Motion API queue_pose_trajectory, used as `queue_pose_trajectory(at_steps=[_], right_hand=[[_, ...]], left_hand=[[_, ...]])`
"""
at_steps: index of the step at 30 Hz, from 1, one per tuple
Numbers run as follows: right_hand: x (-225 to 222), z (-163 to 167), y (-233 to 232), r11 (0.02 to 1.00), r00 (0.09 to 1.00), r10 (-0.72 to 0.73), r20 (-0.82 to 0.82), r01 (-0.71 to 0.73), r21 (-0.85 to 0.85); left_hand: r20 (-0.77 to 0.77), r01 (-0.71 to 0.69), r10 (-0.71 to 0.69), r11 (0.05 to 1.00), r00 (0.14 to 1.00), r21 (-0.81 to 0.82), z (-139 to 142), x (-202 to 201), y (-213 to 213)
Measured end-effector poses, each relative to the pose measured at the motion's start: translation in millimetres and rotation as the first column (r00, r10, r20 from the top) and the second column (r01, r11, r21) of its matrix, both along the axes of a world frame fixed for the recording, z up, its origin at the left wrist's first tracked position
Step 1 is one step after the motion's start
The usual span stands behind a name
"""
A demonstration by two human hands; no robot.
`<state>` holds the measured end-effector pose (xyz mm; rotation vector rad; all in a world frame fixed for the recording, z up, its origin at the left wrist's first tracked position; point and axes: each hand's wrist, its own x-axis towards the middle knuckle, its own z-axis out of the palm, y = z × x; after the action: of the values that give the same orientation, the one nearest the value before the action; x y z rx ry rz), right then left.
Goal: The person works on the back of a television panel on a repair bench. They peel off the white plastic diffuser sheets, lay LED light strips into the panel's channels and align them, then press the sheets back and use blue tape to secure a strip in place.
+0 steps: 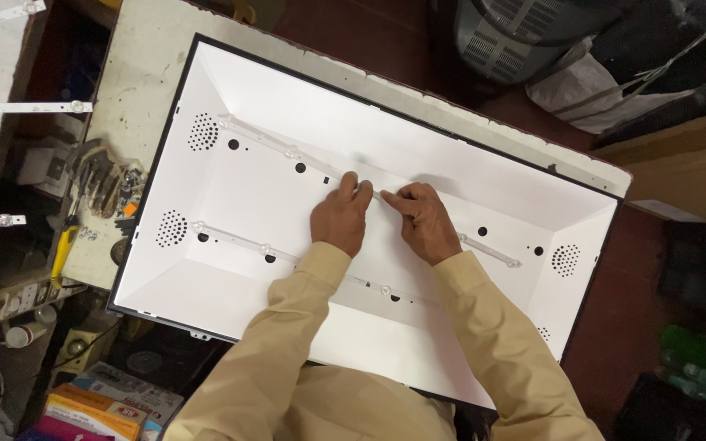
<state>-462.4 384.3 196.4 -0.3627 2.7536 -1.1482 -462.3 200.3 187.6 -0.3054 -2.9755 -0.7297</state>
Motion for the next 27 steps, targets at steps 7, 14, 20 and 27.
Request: queue_pose_trajectory(at_steps=[7, 14, 20, 27], right_hand=[[-1, 7, -2, 0.999, 1.0, 0.004, -0.008, -0.004, 0.038], [5, 29, -1, 0.994, 0.998, 0.024, -0.064, -0.017, 0.104], [4, 37, -4, 0.989, 0.998, 0.02, -0.054, -0.012, 0.147], [22, 28, 24, 0.974, 0.979, -0.061, -0.197, 0.101, 0.201]], left_hand=[[-0.111, 0.126, -0.134, 0.989, 0.985, -0.076, -11, -4, -7], [-0.109, 0.079, -0.08, 0.997, 0.991, -0.011, -3, -14, -35], [0.074, 0.147, -0.138, 0.979, 0.988, -0.14, -1, -36, -64], [0.044, 0.367, -0.367, 0.9, 0.929, -0.236, 6, -40, -78]])
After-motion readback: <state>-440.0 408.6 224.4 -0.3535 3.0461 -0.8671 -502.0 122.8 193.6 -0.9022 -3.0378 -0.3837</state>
